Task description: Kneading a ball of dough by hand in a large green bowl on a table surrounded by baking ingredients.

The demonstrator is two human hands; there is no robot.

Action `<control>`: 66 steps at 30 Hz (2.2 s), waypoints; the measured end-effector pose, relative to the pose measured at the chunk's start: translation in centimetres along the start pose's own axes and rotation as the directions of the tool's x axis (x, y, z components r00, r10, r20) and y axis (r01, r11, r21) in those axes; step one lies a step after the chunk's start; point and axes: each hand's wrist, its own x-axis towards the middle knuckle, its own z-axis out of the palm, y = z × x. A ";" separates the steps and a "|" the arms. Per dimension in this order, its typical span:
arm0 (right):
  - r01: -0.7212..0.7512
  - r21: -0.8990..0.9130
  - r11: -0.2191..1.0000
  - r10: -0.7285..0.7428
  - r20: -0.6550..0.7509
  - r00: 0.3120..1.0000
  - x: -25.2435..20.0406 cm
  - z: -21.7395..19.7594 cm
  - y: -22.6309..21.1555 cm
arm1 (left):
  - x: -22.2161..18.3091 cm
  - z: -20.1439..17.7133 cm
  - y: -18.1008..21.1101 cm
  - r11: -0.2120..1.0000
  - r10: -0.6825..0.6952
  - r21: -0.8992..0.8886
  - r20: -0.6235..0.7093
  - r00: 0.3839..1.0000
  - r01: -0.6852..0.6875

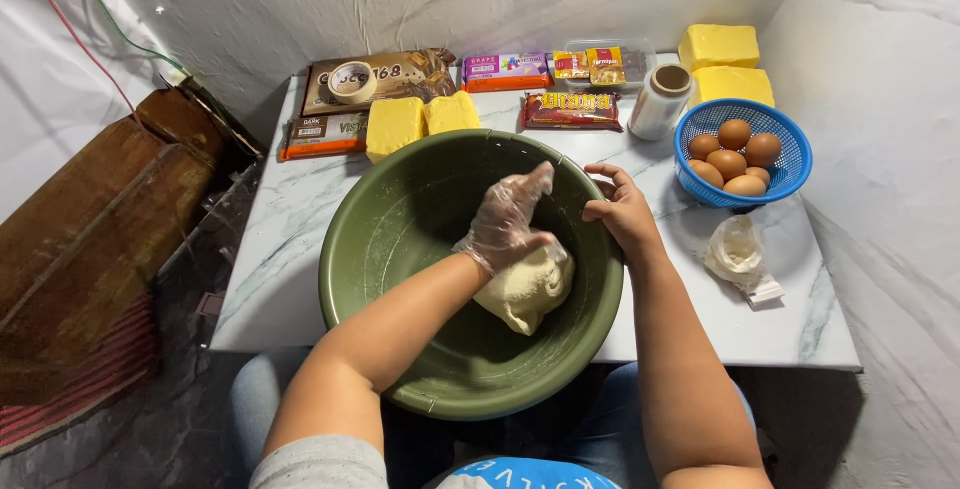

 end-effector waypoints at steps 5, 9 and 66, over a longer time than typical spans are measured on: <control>-0.006 -0.026 1.000 0.006 -0.009 1.000 0.0 0.0 0.1 | 2.6 -2.8 2.5 0.997 0.066 -0.038 0.148 0.987 -0.061; -0.031 -0.030 0.999 0.031 -0.026 0.999 -0.4 0.4 -0.7 | 2.8 -2.5 5.6 0.923 -0.338 0.384 0.814 0.473 0.000; 0.008 -0.031 0.999 -0.011 -0.089 0.996 -2.5 2.2 -2.1 | -9.5 -1.2 2.7 0.878 -0.320 0.424 0.865 0.386 -0.223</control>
